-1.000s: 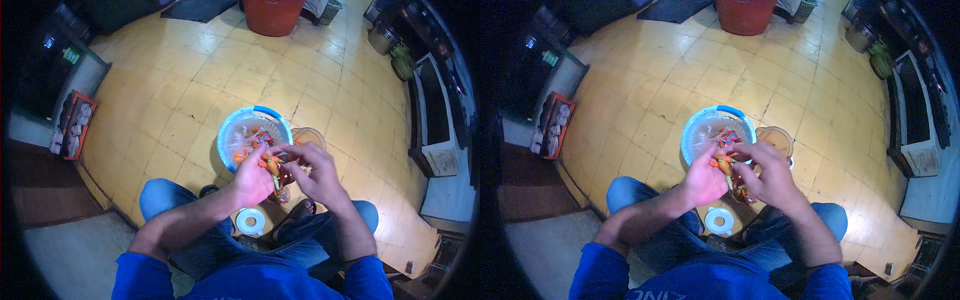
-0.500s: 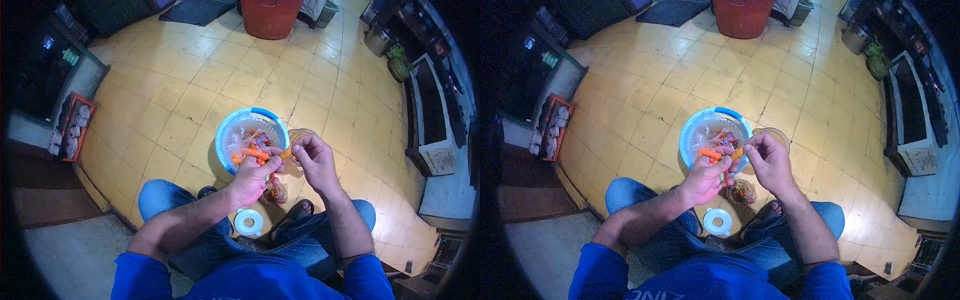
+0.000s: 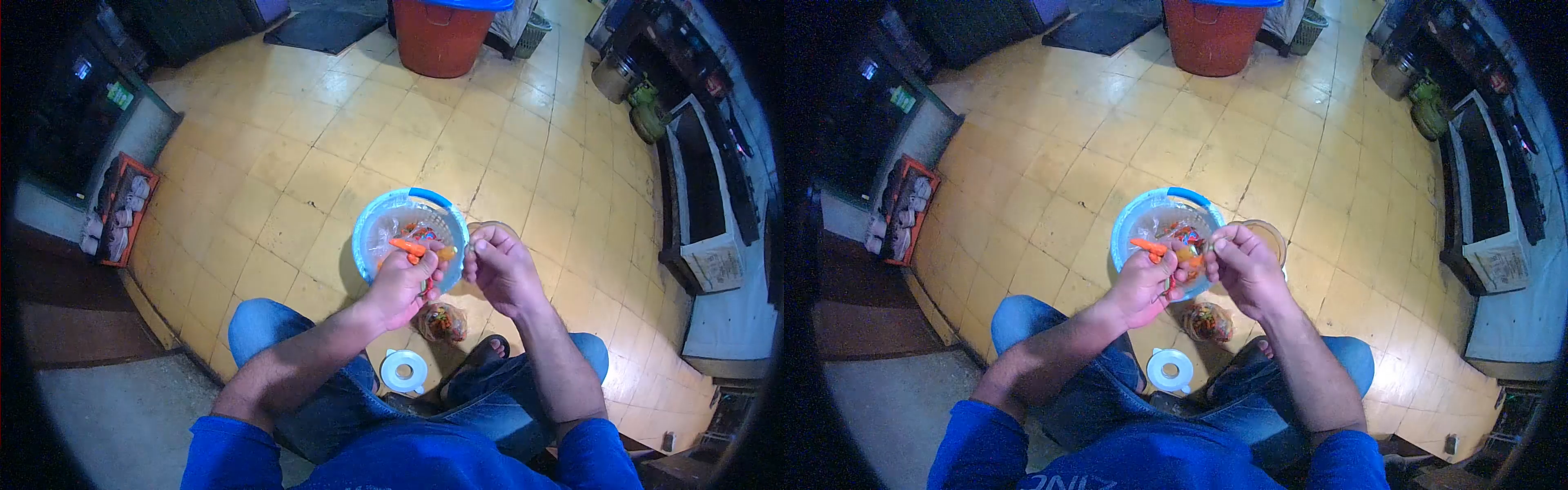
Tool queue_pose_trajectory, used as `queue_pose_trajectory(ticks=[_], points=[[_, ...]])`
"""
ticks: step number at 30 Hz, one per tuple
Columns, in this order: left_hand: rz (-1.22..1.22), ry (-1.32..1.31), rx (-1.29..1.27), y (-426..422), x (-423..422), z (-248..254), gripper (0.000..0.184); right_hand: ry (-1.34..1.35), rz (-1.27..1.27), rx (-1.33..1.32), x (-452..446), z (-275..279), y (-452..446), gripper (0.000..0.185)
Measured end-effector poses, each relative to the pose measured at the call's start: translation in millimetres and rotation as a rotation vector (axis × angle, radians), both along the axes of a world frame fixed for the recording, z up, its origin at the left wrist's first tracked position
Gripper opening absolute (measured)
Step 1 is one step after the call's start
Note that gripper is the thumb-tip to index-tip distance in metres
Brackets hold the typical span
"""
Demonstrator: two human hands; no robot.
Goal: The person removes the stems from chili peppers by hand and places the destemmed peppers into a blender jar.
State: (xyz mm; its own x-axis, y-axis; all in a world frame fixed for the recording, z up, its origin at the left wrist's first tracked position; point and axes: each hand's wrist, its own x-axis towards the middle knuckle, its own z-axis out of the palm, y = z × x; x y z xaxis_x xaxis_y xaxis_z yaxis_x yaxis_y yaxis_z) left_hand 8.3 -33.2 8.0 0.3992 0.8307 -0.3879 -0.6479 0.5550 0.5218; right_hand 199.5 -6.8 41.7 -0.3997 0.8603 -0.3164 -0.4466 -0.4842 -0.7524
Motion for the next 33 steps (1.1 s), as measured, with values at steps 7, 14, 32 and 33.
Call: queue_pose_trajectory(ticks=[7,14,32,33], points=[[0.072,0.075,-0.102,2.3,1.0,2.1,0.019,-0.68,0.053,0.585,-13.6,-13.0,9.1,0.033],[-0.104,0.286,0.042,0.7,5.5,1.6,0.027,-0.863,-0.119,0.514,26.9,-3.6,18.5,0.026],[-0.258,0.498,0.251,4.2,7.1,8.1,0.037,-0.394,0.181,0.166,20.5,-4.6,13.1,0.029],[-0.189,0.405,0.236,5.1,6.4,10.3,0.036,-0.393,0.182,0.166,15.4,-2.0,10.9,0.029]])
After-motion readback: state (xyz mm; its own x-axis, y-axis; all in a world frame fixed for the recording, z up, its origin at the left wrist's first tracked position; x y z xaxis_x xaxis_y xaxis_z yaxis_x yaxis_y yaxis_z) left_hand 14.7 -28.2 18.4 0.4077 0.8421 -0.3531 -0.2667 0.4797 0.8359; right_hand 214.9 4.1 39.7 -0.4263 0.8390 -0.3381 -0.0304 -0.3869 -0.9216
